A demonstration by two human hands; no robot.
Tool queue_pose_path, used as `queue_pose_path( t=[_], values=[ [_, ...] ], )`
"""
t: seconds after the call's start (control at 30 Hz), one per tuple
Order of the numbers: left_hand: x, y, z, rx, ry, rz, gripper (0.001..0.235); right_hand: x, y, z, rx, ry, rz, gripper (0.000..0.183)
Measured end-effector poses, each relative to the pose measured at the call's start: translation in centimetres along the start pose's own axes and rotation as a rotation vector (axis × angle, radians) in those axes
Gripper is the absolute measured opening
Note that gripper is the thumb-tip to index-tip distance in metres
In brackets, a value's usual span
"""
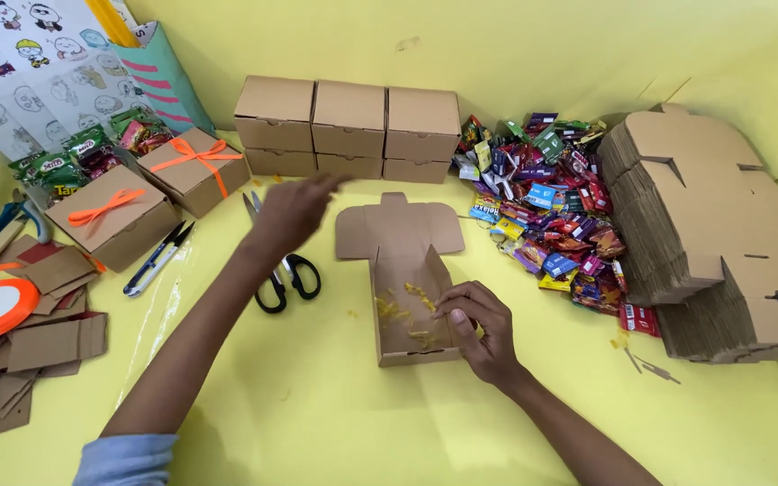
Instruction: The person folds a flat cardboard piece into a small box and secures the flaps. They then use scissors to cut small pieces of yellow ribbon and place them inside the box.
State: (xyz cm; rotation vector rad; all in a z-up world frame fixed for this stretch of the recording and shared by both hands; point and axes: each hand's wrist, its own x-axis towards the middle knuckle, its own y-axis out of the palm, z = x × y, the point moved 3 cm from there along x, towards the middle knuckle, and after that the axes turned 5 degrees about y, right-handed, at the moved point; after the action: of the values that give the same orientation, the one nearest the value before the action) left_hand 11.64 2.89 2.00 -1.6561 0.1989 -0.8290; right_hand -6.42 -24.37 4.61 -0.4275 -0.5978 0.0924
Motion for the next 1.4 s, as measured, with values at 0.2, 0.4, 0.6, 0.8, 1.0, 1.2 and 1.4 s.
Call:
queue_pose_path(
  t=[0.2, 0.4, 0.6, 0.8, 1.0, 1.2, 1.4],
  values=[
    [0.5, 4.7, 4.6, 0.122, -0.18, 0.047, 0.019, -0.3, 0.0, -0.6, 0.011, 0.023, 0.016, 0.039],
    [0.6, 9.2, 6.2, 0.146, -0.116, 0.015, 0.009, -0.9, 0.1, -1.9, 0.045, 0.029, 0.029, 0.039],
    [0.4, 6.3, 4.7, -0.2, -0.288, 0.119, 0.008, -0.7, 0.2, -1.3, 0.043, 0.037, 0.04, 0.037],
    [-1.1, 0.8, -4.6, -0.508, -0.161, -0.006, 0.017, -0.8, 0.1, -1.5, 0.011, -0.003, -0.004, 0.028],
    [-3.3, -1.0, -12.7, -0.951, -0.118, -0.202, 0.012, 0.5, 0.7, -0.3, -0.109, -0.102, -0.118, 0.018],
    [-4.3, 1.0, -13.8, -1.03, -0.246, -0.365, 0.011, 1.7, 1.7, -1.9, -0.033, 0.021, -0.072, 0.029],
    [-4.6, 0.1, -14.6, -1.034, -0.197, -0.432, 0.007, 0.6, 1.9, -1.4, 0.031, 0.015, -0.16, 0.027]
  ],
)
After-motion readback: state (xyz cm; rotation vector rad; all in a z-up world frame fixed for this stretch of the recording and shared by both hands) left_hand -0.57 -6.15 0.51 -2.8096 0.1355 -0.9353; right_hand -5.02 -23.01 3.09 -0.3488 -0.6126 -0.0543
